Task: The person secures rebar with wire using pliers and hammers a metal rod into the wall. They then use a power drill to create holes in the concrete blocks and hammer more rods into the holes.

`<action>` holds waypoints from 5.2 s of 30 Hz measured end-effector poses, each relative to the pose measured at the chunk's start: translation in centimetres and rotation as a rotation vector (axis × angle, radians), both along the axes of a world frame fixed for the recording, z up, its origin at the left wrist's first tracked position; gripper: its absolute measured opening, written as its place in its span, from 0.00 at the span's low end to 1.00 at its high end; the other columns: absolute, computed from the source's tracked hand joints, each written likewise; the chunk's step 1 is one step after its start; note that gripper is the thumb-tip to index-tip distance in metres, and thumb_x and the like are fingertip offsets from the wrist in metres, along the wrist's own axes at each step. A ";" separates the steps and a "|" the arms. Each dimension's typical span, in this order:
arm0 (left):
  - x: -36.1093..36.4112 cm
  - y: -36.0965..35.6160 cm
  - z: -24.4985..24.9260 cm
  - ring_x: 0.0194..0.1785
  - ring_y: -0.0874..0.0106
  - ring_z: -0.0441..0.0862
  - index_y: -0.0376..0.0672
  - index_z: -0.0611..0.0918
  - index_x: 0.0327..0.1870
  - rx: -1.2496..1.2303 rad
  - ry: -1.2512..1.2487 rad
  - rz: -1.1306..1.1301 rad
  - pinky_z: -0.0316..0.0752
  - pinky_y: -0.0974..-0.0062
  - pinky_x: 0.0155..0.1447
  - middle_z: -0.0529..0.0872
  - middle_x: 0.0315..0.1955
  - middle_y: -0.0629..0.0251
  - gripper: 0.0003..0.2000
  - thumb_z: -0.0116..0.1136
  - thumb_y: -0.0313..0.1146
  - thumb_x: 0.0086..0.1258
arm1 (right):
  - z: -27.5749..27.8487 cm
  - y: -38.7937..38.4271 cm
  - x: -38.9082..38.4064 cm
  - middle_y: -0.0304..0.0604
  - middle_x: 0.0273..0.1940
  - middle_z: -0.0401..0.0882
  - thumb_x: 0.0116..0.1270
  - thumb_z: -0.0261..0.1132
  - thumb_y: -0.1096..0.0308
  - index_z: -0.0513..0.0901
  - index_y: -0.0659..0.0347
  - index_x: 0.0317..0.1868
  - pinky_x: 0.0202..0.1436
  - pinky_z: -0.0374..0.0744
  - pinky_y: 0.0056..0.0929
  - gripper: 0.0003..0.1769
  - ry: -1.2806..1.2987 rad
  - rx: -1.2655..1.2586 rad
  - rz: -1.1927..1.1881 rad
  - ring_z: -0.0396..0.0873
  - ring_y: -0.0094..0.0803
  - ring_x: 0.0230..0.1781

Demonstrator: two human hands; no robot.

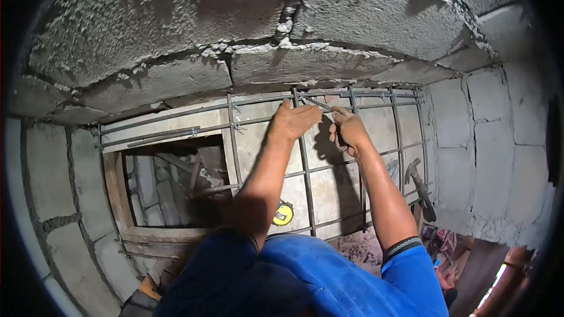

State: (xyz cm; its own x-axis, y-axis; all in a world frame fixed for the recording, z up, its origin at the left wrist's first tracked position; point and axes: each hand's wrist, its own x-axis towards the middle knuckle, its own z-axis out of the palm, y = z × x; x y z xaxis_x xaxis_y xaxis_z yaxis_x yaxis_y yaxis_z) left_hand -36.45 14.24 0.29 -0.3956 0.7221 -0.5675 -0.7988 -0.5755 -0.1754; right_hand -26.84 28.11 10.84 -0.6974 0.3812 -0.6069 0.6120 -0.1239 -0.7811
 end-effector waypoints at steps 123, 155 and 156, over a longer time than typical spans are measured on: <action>6.6 -14.0 -2.4 0.70 0.39 0.64 0.29 0.54 0.76 -2.008 1.110 -0.186 0.64 0.52 0.71 0.60 0.70 0.34 0.46 0.71 0.38 0.64 | 8.3 5.2 -9.8 0.62 0.36 0.86 0.60 0.68 0.65 0.89 0.66 0.35 0.42 0.83 0.47 0.12 -0.045 1.156 1.223 0.87 0.54 0.37; 6.5 -11.7 0.0 0.64 0.36 0.72 0.24 0.55 0.75 -2.237 1.086 -0.432 0.74 0.51 0.65 0.63 0.67 0.32 0.51 0.72 0.49 0.62 | -6.2 -1.2 0.2 0.61 0.34 0.85 0.62 0.61 0.53 0.85 0.62 0.33 0.47 0.81 0.54 0.19 0.021 0.832 0.663 0.83 0.61 0.40; 6.5 -11.6 0.0 0.64 0.36 0.72 0.24 0.55 0.75 -2.235 1.092 -0.434 0.75 0.51 0.65 0.63 0.67 0.32 0.51 0.72 0.49 0.62 | -7.5 -1.9 0.5 0.62 0.33 0.84 0.63 0.60 0.51 0.84 0.64 0.34 0.46 0.80 0.53 0.21 0.027 0.728 0.603 0.83 0.61 0.38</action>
State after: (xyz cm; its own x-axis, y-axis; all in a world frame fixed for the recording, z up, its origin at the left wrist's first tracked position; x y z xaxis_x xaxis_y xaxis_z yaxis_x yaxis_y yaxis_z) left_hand -29.93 2.63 0.31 -0.9689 -0.2433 -0.0445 -0.2339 0.8430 0.4844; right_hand -26.33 26.18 3.36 -0.9109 0.2305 -0.3424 0.3943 0.7310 -0.5569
